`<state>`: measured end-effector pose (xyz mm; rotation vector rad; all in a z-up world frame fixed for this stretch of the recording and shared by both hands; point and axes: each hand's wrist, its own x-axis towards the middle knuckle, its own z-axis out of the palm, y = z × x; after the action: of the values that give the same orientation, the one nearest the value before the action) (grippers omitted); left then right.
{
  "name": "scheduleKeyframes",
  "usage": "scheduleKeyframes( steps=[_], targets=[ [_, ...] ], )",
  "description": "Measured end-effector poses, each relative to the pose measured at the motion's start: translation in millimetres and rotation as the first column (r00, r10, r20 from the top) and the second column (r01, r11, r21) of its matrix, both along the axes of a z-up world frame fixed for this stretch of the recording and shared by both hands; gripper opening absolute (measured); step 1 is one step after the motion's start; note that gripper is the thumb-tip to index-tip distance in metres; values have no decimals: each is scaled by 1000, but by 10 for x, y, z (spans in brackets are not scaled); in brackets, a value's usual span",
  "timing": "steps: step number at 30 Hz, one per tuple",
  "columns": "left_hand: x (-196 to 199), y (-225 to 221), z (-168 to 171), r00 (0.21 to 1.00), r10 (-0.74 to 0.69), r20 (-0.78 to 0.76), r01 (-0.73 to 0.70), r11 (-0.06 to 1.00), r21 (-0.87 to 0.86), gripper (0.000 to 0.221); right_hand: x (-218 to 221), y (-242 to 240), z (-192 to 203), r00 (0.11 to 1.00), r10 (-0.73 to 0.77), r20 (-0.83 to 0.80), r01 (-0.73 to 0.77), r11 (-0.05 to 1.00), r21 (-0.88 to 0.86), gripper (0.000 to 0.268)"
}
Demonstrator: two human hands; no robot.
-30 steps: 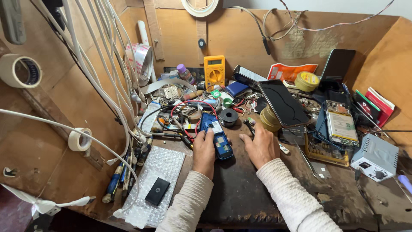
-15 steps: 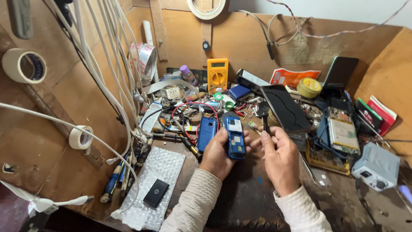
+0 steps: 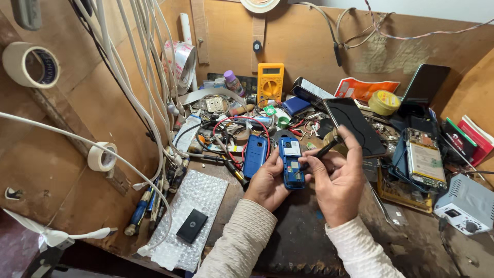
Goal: The person assembles a mobile phone by placing internal components into the blue housing and tightening several small screws using a precision screwdriver.
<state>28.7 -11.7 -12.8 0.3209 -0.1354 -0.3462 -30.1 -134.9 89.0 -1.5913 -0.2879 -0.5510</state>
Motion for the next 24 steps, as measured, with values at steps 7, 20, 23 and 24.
scheduleKeyframes(
  steps=[7, 20, 23, 24],
  targets=[
    [4, 3, -38, 999, -19, 42, 20, 999, -36, 51, -11, 69, 47, 996, -4, 93, 8, 999, -47, 61],
    [-24, 15, 8, 1000, -4, 12, 4, 1000, 30, 50, 136, 171, -39, 975, 6, 223, 20, 994, -112, 57],
    [-56, 18, 72, 1000, -10, 2, 10, 999, 45, 50, 132, 175, -58, 969, -12, 247, 57, 983, -176, 57],
    [-71, 22, 86, 1000, -9, 0, 9, 999, 50, 50, 126, 179, -60, 965, -19, 260, 75, 976, -206, 57]
  ],
)
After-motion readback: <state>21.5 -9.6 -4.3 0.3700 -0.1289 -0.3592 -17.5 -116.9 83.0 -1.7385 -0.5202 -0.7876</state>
